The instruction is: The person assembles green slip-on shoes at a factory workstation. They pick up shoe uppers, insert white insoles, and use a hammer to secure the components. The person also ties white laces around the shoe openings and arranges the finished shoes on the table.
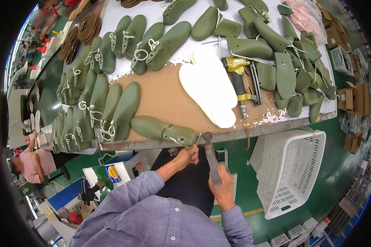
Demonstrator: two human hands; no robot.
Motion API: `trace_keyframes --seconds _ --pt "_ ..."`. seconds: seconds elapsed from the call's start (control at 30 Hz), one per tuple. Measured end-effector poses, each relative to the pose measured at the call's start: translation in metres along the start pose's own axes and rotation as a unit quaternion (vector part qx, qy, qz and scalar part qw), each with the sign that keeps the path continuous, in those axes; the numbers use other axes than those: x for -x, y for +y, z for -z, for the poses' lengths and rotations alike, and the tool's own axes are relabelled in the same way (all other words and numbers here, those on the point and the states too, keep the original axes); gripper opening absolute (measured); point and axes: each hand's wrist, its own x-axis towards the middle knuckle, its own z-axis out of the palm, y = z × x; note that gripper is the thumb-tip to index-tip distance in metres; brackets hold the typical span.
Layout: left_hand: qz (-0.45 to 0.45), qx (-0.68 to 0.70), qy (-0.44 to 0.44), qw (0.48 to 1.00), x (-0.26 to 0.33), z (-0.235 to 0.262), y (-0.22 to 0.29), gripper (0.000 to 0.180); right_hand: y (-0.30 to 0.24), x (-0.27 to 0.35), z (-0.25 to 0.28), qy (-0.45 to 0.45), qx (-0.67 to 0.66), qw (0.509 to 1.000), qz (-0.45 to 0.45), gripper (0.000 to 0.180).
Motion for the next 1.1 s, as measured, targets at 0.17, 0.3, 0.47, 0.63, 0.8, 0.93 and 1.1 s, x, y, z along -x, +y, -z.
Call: trace_keyframes --seconds 0.17,0.3,0.47,0.63,0.8,0.93,1.1 --pt "0.004 -0.003 0.004 1.000 -0.001 0.004 -0.009 0.039 0.013 0.004 -0.017 -0.057 0.050 0.997 -0.001 0.008" --pt "0.006 0.009 0.011 1.000 -0.003 0.005 -0.008 0.039 0.022 -0.008 -0.001 -0.046 0.118 0.992 0.020 0.035" --pt "0.029 -0.005 0.017 0.999 0.007 0.000 0.001 0.038 0.035 -0.049 0.047 0.185 0.180 0.966 0.020 0.035" --pt "-0.011 -0.071 -0.034 0.997 0.043 -0.021 0.019 0.034 -0.006 -0.078 0.053 0.235 0.153 0.956 0.085 0.017" --pt "-0.241 -0.498 0.010 0.833 0.091 -0.056 0.038 0.030 -0.047 -0.032 -0.013 -0.025 -0.215 0.971 -0.100 0.023" --pt "-0.272 -0.547 0.003 0.791 0.126 -0.060 0.075 0.033 -0.065 -0.041 -0.007 0.066 -0.283 0.951 -0.110 0.031" --pt "-0.476 -0.613 0.217 0.592 0.133 -0.008 0.126 0.047 -0.119 -0.057 0.020 0.187 -0.331 0.922 -0.068 0.031"
